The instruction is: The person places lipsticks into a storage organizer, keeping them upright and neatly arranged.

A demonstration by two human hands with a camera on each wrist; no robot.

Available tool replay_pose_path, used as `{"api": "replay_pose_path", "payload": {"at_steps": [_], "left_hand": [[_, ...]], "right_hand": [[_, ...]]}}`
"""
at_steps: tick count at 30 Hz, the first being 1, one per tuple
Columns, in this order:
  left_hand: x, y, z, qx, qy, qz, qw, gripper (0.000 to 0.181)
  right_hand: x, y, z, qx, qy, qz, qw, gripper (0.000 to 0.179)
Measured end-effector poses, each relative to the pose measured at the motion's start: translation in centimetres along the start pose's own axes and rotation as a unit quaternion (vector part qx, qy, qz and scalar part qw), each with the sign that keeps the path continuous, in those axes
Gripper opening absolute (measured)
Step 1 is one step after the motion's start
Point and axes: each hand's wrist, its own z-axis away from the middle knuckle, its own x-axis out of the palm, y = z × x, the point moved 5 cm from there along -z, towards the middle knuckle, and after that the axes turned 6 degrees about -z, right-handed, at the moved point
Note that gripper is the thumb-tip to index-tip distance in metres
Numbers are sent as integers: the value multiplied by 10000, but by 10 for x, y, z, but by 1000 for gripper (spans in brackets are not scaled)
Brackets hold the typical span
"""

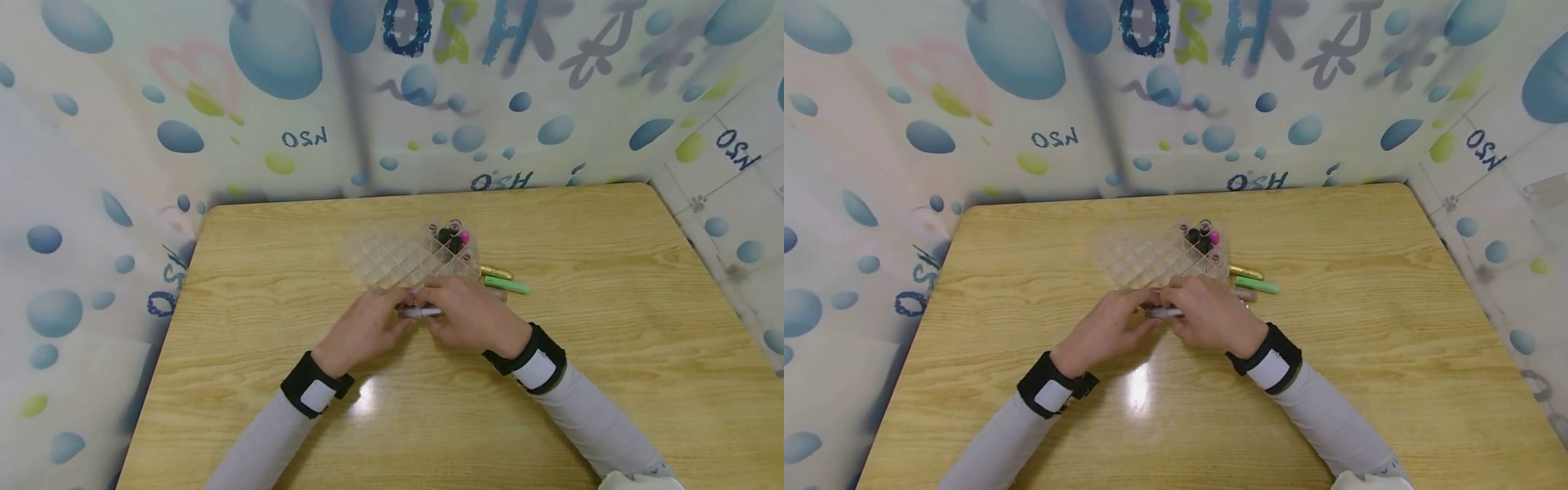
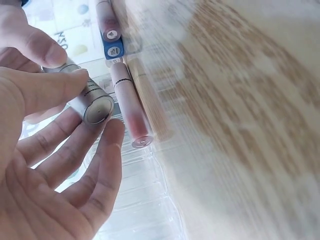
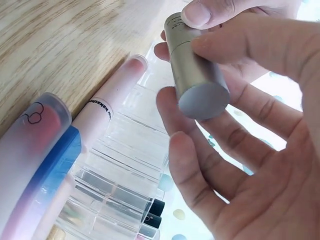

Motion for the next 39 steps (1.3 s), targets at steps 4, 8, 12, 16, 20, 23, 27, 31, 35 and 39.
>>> {"api": "replay_pose_path", "payload": {"at_steps": [4,8,12,16,20,23,27,31,35,39], "left_hand": [[0,-1,0,-139,-73,-184,9997,29],[1,-1,1,-178,-58,-214,9996,33],[0,-1,1,-174,13,-173,9997,33],[0,-1,1,-132,96,-155,9997,30],[1,-1,1,-96,161,-203,9996,28],[1,-1,1,-108,168,-265,9994,28],[0,0,1,-98,189,-312,9993,26],[0,0,1,-76,178,-391,9990,23],[-1,0,1,-100,196,-490,9986,22],[-3,0,2,-93,253,-564,9980,24]], "right_hand": [[-3,0,0,68,109,-96,9999,22],[-5,1,-1,101,205,-262,9994,25],[-7,1,-1,76,248,-425,9988,25],[-9,1,-1,42,295,-648,9975,25],[-12,0,0,-55,405,-807,9959,24],[-14,0,-1,-141,502,-870,9948,22],[-15,-2,-1,-253,642,-1020,9924,21],[-16,-3,0,-379,793,-1170,9892,20],[-18,-4,0,-478,927,-1228,9869,17],[-20,-5,0,-556,1011,-1246,9855,16]]}}
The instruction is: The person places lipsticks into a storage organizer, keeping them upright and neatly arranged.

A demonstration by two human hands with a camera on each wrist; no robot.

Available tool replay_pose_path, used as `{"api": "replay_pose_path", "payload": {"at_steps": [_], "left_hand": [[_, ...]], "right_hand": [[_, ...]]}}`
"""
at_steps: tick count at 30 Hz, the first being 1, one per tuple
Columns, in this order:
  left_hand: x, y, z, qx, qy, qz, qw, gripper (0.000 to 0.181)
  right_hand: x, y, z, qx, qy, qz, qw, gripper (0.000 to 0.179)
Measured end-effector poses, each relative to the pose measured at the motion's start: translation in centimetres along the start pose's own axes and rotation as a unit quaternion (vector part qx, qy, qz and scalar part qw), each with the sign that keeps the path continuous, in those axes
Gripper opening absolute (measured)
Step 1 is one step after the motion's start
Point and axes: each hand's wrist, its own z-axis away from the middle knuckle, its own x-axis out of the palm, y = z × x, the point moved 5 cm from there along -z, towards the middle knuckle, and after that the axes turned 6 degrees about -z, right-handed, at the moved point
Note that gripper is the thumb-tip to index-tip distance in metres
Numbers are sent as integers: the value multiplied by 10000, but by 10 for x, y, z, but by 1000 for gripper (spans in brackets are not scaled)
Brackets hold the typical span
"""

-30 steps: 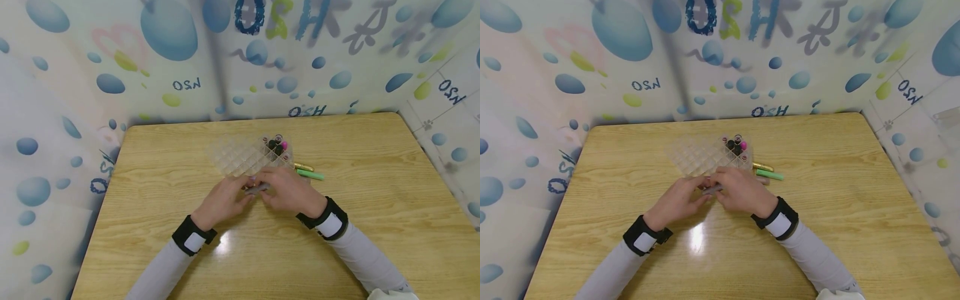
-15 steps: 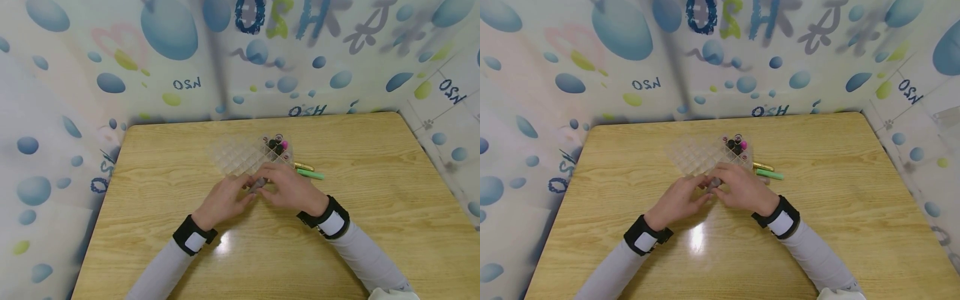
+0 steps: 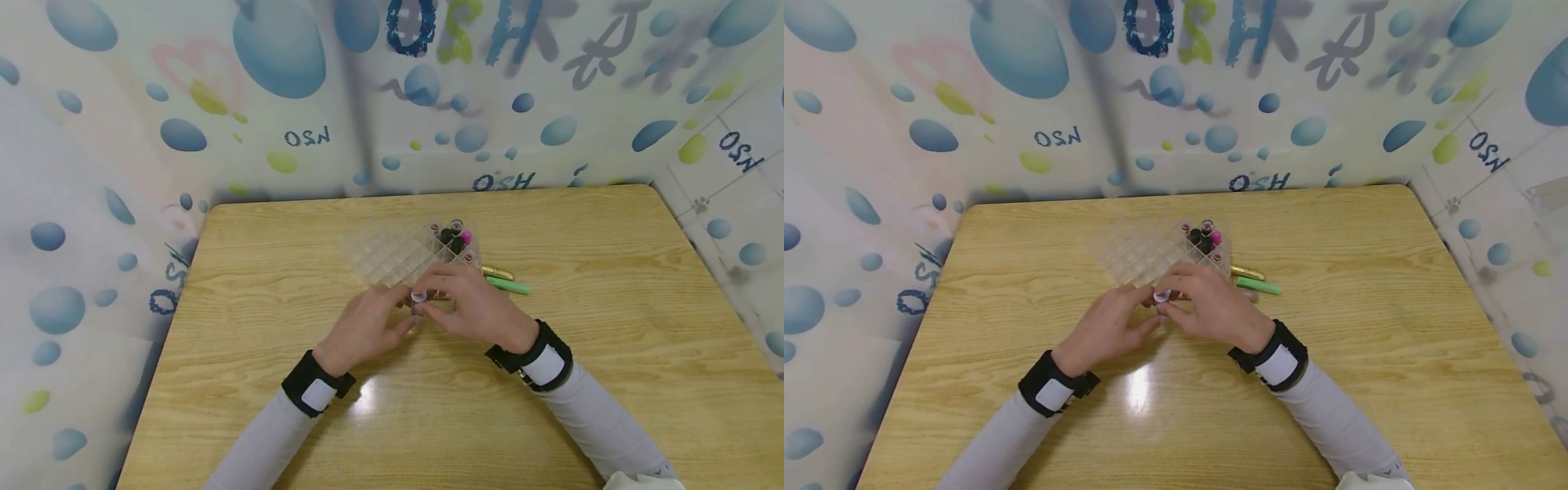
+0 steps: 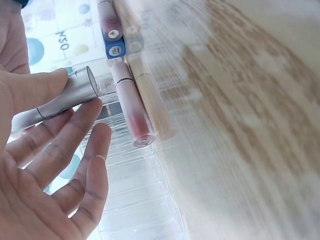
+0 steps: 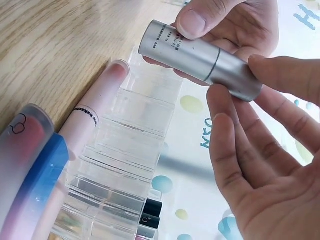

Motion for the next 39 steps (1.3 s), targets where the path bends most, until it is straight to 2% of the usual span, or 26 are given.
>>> {"api": "replay_pose_path", "payload": {"at_steps": [6,10,12,16,19,22,25,29,31,39], "left_hand": [[-2,1,-1,45,46,138,9999,25],[-6,0,-2,58,86,336,9994,26],[-12,-3,-3,45,202,444,9988,27],[-25,-10,-3,-83,589,406,9974,27],[-34,-16,-2,-151,939,215,9952,27],[-41,-25,-2,-170,1309,4,9913,29],[-44,-35,-1,-359,1591,-202,9864,34],[-44,-47,2,-778,1575,-305,9840,43],[-43,-52,3,-863,1514,-306,9842,45],[-38,-60,1,-574,1547,-432,9853,32]], "right_hand": [[-6,-2,0,-177,69,-170,9997,18],[-17,-3,1,-362,322,-263,9985,16],[-24,-4,1,-404,474,-259,9977,13],[-35,-3,3,-362,651,-272,9969,12],[-39,-2,3,-346,689,-303,9966,12],[-41,-1,4,-354,741,-307,9962,12],[-44,1,5,-329,812,-265,9958,12],[-46,3,6,-297,838,-239,9957,11],[-46,3,6,-283,840,-240,9958,10],[-52,9,6,-266,1010,-150,9944,11]]}}
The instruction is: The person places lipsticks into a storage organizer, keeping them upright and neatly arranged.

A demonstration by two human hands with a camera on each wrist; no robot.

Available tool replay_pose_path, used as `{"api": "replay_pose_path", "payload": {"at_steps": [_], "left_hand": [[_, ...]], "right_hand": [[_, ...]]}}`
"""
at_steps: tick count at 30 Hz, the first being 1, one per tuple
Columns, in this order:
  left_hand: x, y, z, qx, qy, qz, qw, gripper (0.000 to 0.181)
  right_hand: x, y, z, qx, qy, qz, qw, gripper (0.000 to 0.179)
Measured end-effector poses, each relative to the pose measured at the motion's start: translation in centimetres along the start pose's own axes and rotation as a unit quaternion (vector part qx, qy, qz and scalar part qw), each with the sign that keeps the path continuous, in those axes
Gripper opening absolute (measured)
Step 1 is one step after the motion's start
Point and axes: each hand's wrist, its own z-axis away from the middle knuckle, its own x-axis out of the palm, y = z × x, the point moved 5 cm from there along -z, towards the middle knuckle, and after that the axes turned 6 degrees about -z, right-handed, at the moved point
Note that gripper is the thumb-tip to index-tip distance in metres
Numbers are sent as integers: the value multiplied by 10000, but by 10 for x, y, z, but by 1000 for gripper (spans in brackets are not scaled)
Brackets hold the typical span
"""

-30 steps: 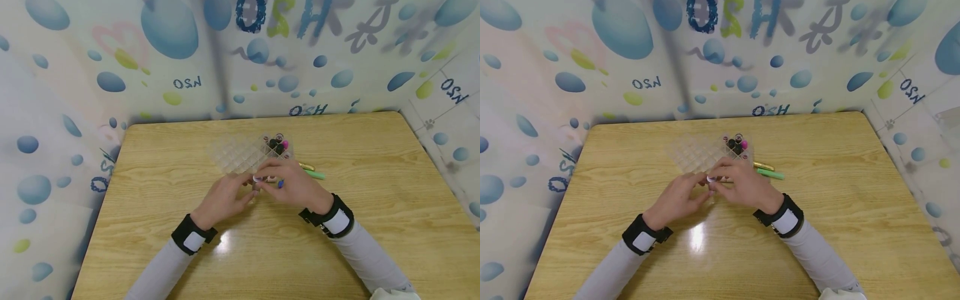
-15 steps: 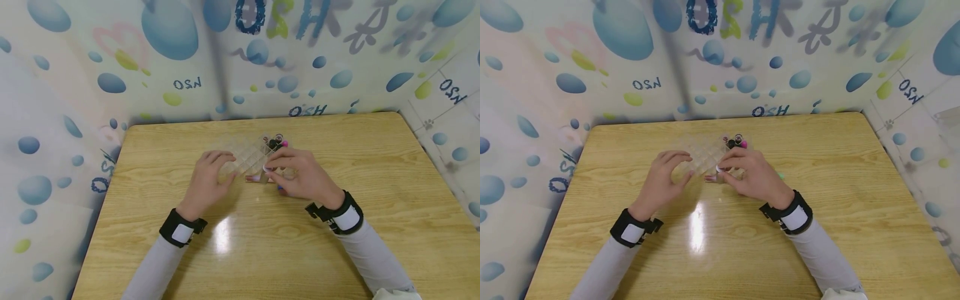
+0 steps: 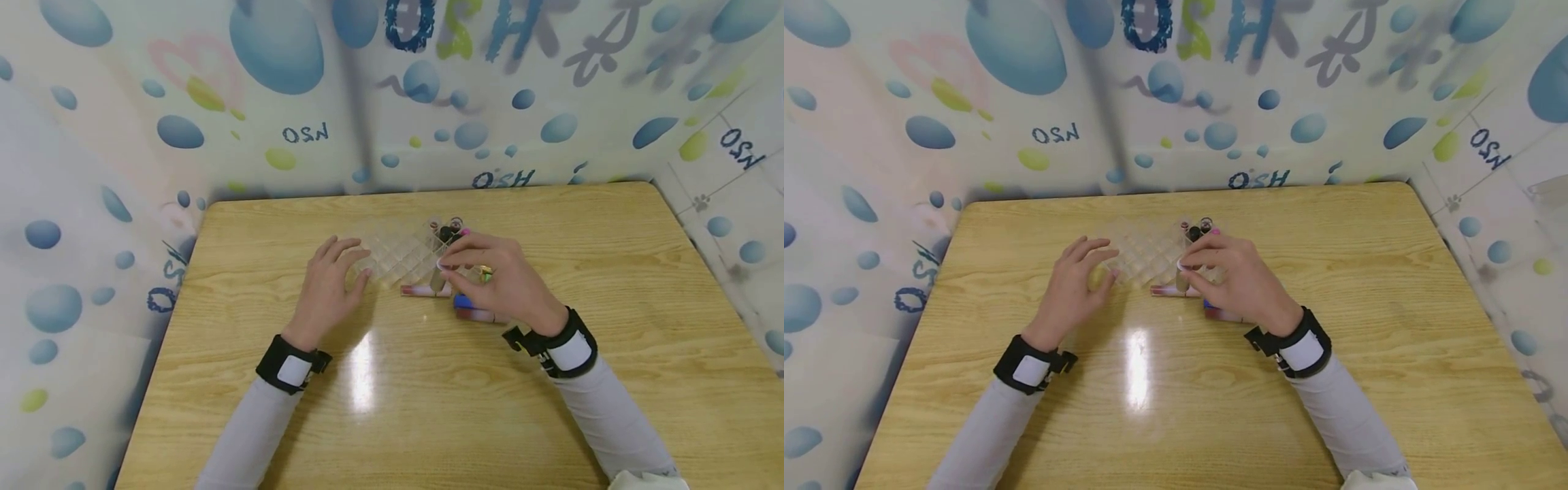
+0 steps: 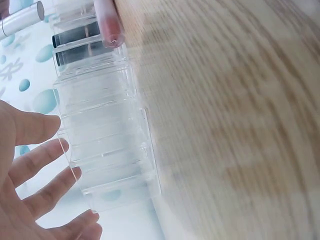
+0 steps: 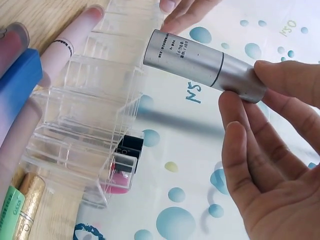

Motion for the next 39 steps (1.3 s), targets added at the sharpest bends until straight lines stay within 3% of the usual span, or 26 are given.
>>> {"api": "replay_pose_path", "payload": {"at_steps": [11,20,28,39], "left_hand": [[1,-3,-1,156,65,-11,9999,28],[1,-1,-2,244,102,60,9996,27],[2,-2,-1,26,-26,154,9999,27],[3,-3,1,-147,-159,125,9997,29]], "right_hand": [[-6,11,0,19,114,265,9996,11],[-15,19,1,-9,468,478,9978,10],[-20,22,0,-68,711,489,9962,8],[-20,29,3,98,637,612,9960,10]]}}
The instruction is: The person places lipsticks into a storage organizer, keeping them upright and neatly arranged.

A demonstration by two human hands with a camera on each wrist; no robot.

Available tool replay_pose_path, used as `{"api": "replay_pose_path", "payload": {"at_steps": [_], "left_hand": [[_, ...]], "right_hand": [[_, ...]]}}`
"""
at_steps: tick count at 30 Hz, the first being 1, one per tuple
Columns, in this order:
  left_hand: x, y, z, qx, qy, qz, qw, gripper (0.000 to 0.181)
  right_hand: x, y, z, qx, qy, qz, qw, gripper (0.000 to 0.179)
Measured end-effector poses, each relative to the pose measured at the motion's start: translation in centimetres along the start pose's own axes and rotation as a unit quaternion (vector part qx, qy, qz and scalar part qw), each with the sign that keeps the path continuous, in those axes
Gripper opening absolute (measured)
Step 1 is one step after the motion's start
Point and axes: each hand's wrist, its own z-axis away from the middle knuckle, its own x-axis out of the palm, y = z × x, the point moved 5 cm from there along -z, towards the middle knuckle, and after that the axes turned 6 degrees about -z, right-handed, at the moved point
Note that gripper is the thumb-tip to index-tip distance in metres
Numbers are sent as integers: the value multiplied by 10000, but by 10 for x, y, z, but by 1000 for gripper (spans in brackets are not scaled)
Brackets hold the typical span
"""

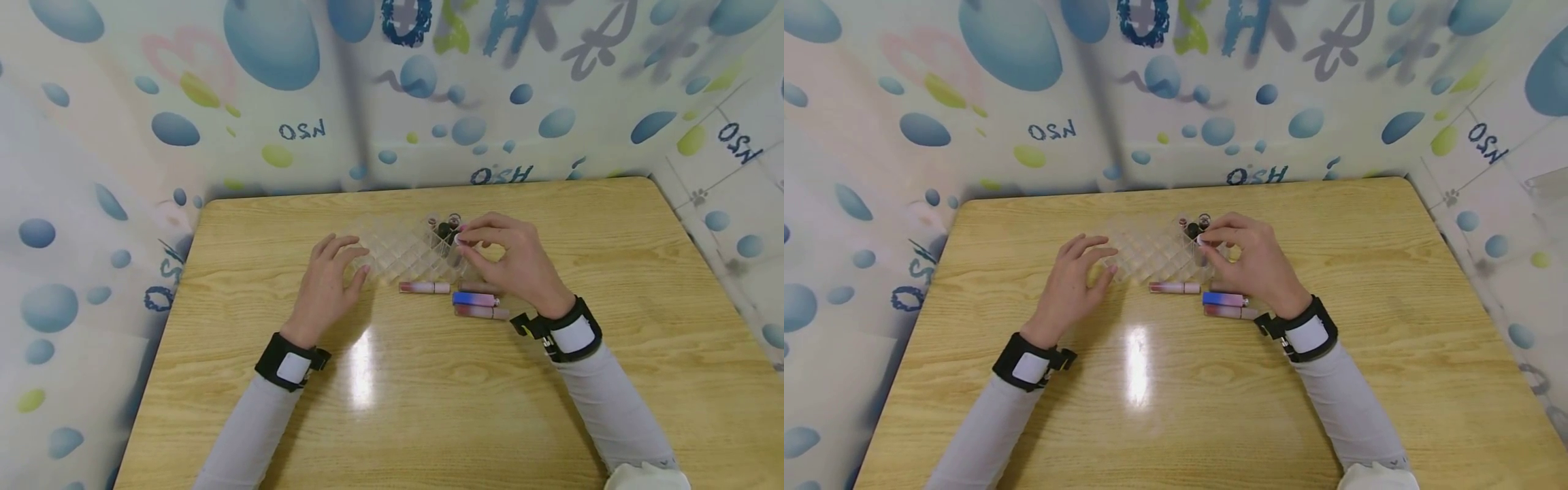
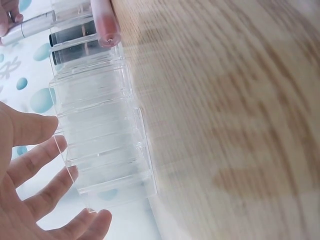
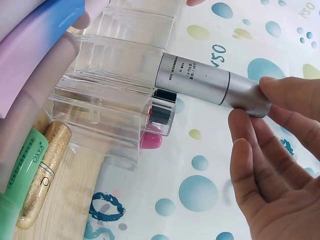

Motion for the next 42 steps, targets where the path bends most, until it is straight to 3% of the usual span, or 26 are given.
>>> {"api": "replay_pose_path", "payload": {"at_steps": [19,42], "left_hand": [[1,-1,1,-35,3,21,10000,29],[1,-2,0,-47,-50,30,10000,30]], "right_hand": [[-1,3,0,113,-69,131,9998,12],[16,13,4,550,-779,80,9954,12]]}}
